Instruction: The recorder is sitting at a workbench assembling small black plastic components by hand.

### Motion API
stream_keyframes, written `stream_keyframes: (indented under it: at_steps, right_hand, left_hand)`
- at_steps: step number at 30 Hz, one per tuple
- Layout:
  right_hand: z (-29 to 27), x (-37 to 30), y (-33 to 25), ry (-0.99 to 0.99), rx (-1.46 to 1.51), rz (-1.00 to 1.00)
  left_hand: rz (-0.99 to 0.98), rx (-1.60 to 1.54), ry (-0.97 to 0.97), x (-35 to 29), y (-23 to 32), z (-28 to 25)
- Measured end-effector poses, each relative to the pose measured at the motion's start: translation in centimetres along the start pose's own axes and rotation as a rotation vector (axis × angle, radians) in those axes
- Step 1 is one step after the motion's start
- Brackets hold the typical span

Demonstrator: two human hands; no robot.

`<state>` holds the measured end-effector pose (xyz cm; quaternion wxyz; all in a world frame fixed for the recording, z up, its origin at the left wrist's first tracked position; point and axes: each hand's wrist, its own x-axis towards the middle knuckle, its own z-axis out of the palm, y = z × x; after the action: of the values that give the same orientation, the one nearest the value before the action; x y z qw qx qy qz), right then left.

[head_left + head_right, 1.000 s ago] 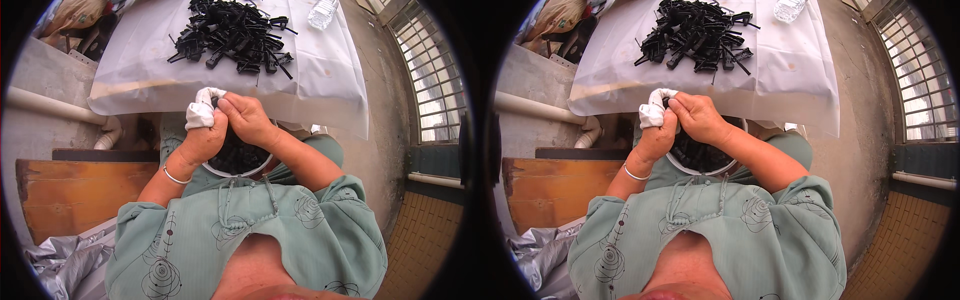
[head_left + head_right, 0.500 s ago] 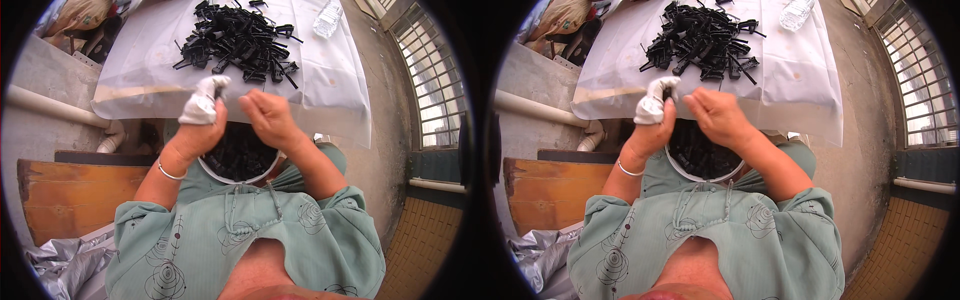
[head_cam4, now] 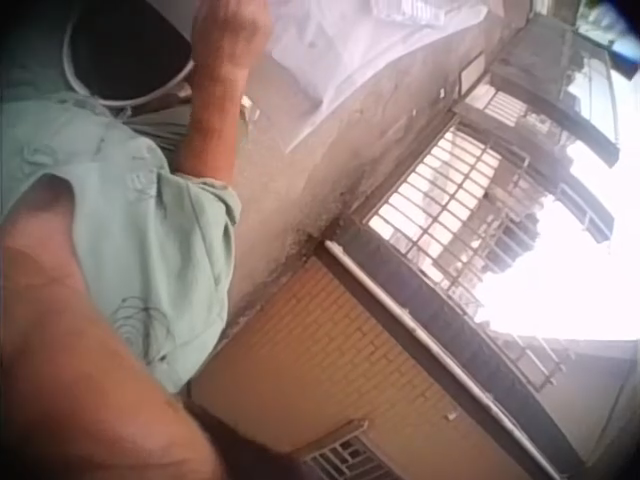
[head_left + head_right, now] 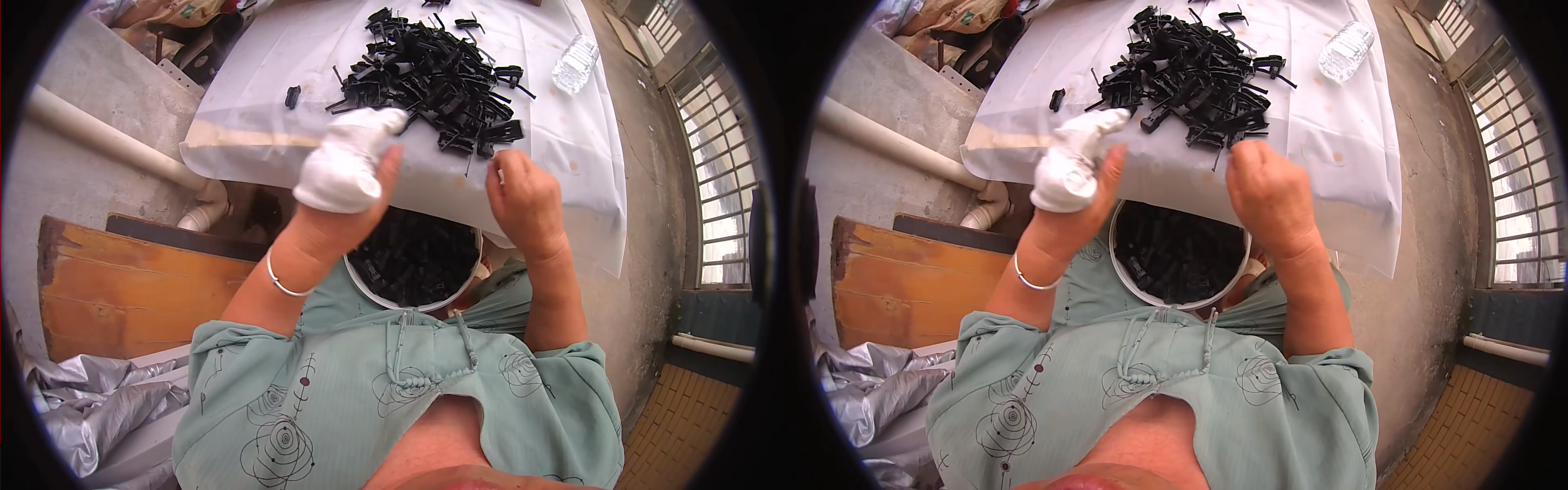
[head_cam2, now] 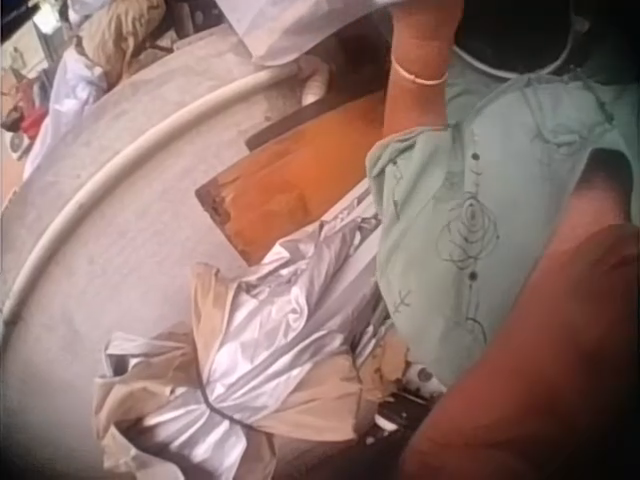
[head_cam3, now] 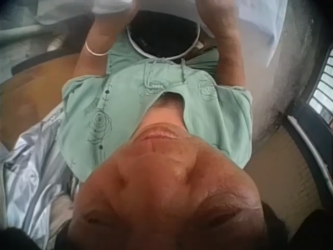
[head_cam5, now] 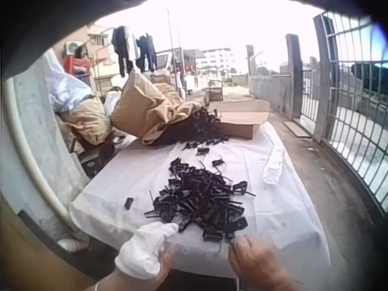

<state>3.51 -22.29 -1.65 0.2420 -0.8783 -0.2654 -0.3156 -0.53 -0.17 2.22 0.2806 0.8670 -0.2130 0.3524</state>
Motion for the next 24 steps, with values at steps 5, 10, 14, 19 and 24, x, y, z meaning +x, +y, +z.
stream_keyframes:
  at_steps: [5, 10, 14, 19, 24]
  right_hand:
    - [0.2, -0.4, -3.0, -0.246, 0.099, -0.424]
    - [1.9, -0.7, -2.6, -0.076, 0.355, -0.274]
    - [2.1, -0.6, -2.8, -0.048, 0.582, -0.228]
    - [1.1, -0.4, -3.0, -0.143, 0.626, -0.185]
    - [2.1, -0.8, -3.2, -0.042, 0.672, -0.106]
  left_hand:
    - [-0.281, -0.134, -0.412, 0.2, 2.3, 2.4]
    - [-0.333, -0.385, -0.271, -1.6, 0.6, 4.1]
    - [-0.37, -0.373, -0.271, -1.6, 0.6, 4.1]
    - [-0.648, -0.544, -0.344, -1.1, 0.9, 3.1]
    - [-0.496, -0.501, -0.212, -2.3, 0.7, 4.4]
